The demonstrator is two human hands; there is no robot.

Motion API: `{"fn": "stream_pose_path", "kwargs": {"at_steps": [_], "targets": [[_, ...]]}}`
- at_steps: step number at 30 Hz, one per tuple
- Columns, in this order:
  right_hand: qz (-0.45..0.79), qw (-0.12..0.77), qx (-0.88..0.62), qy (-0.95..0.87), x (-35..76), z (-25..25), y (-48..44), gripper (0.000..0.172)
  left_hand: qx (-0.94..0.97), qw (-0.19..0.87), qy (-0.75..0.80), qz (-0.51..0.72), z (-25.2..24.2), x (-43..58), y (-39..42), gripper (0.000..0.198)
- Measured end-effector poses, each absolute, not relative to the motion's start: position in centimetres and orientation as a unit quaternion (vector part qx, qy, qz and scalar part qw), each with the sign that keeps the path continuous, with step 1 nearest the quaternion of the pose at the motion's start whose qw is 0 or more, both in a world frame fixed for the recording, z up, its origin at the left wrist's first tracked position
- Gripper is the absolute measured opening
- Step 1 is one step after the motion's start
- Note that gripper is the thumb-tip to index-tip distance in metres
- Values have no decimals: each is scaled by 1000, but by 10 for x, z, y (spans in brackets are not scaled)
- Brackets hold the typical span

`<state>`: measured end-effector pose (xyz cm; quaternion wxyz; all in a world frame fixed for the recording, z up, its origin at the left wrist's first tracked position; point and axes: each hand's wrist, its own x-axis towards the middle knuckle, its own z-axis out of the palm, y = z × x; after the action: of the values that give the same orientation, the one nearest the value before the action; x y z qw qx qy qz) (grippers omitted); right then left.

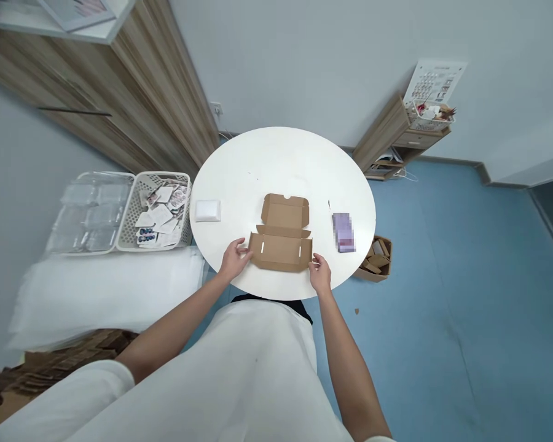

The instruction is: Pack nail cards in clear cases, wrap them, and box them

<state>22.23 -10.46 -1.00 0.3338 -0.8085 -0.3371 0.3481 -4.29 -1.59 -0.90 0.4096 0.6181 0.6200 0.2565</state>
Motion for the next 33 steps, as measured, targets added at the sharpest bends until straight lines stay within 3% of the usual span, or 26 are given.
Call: {"fn": "stream_pose_path", "kwargs": {"at_steps": [6, 10, 15, 24, 33], "targets": [[287, 345, -828, -335, 243, -9, -84, 60, 796, 280, 508, 171, 9, -39, -30, 54], [325, 333, -809, -360, 254, 2, -43, 63, 865, 258, 425, 71, 12, -21, -34, 60], [404, 315, -784, -352, 262, 4, 10, 65, 874, 231, 427, -5, 4, -2, -34, 63], [408, 249, -767, -428, 262, -28, 50, 29, 856, 204, 469, -81, 2, 14, -20, 75], [398, 217, -753, -478, 259, -12, 26, 26, 860, 144, 477, -109, 9, 23, -3, 102]]}}
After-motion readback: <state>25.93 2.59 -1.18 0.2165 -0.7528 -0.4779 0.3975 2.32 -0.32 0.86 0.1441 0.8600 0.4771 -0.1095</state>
